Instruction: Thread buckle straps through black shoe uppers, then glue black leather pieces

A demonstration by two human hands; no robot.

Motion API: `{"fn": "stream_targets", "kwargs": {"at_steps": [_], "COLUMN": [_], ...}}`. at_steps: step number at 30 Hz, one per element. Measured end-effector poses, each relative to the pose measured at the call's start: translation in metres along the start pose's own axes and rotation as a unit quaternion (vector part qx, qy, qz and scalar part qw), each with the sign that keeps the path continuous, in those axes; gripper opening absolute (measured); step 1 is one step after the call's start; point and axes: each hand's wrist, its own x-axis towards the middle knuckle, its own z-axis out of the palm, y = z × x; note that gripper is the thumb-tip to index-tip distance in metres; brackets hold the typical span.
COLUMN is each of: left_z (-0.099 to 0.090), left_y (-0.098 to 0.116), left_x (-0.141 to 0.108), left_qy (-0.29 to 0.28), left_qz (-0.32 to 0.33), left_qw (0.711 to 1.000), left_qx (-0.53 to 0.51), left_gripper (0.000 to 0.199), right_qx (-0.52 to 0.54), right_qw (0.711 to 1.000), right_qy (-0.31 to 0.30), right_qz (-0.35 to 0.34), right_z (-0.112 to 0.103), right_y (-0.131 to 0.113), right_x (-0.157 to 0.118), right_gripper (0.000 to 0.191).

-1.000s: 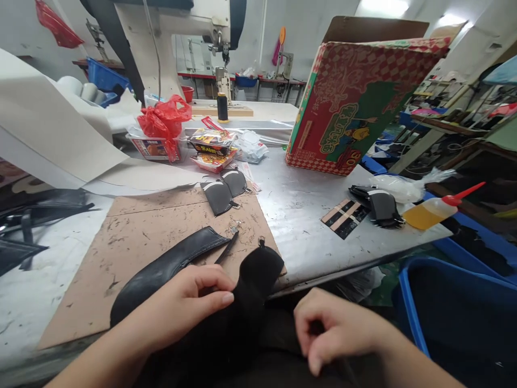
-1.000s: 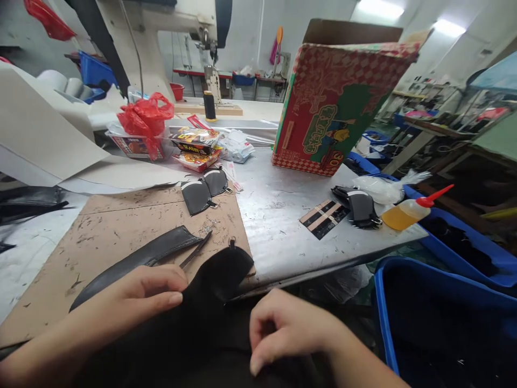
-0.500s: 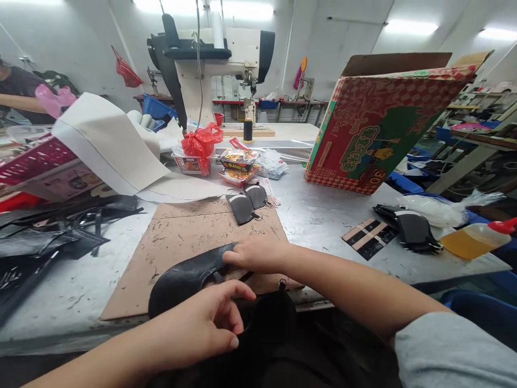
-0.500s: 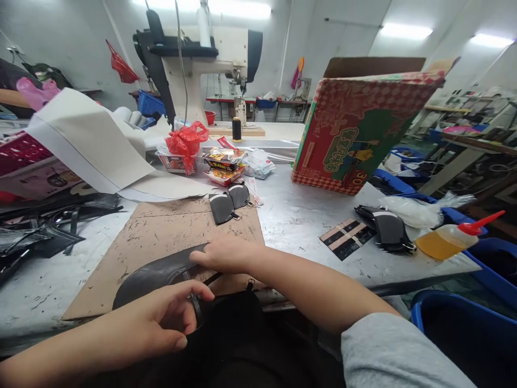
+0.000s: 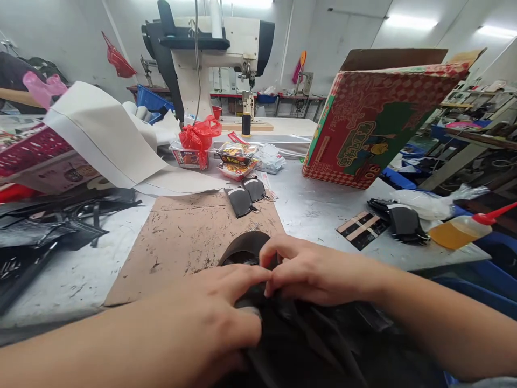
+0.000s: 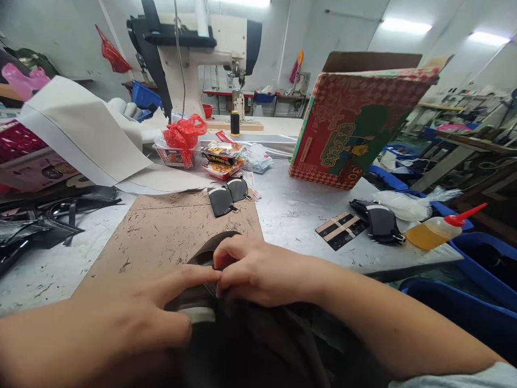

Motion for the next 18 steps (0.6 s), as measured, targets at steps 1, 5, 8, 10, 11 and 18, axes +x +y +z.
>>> {"fn": "stream_targets", "kwargs": {"at_steps": [1, 5, 8, 10, 11, 18], "left_z": [0.001, 0.007, 0.017, 0.026, 0.03, 0.043], "left_y": [-0.001, -0.008, -0.015, -0.018, -0.019, -0.022], "left_x": [-0.003, -0.02, -0.033, -0.039, -0.041, -0.042], "left_qy": [-0.011, -0.022, 0.033, 0.049, 0.056, 0.082], "left_qz": [0.002, -0.054, -0.095, -0.106, -0.109, -0.145], "left_qw": [1.0, 0.997, 0.995, 0.993, 0.992, 0.986], "left_qx": [-0.013, -0.043, -0.026, -0.008, -0.001, -0.016], "left_gripper": [0.02, 0.025, 0.022, 0.01, 0.003, 0.014], "right_qx": [-0.008, 0.029, 0.021, 0.004, -0.001, 0.017], "right_qw": [1.0, 0.997, 0.995, 0.991, 0.989, 0.966], "right_qy": [0.019, 0.042, 0.091, 0.127, 0.145, 0.258], "right_qz": [-0.015, -0.052, -0.036, -0.03, -0.03, 0.007], "right_z": [0.005, 0.032, 0.052, 0.061, 0.065, 0.075], "right_y": [-0.002, 0.002, 0.004, 0.001, -0.001, -0.009], "right_x": [0.0, 0.006, 0.012, 0.015, 0.017, 0.017], "right_gripper": [0.018, 0.013, 0.011, 0.01, 0.01, 0.014]}}
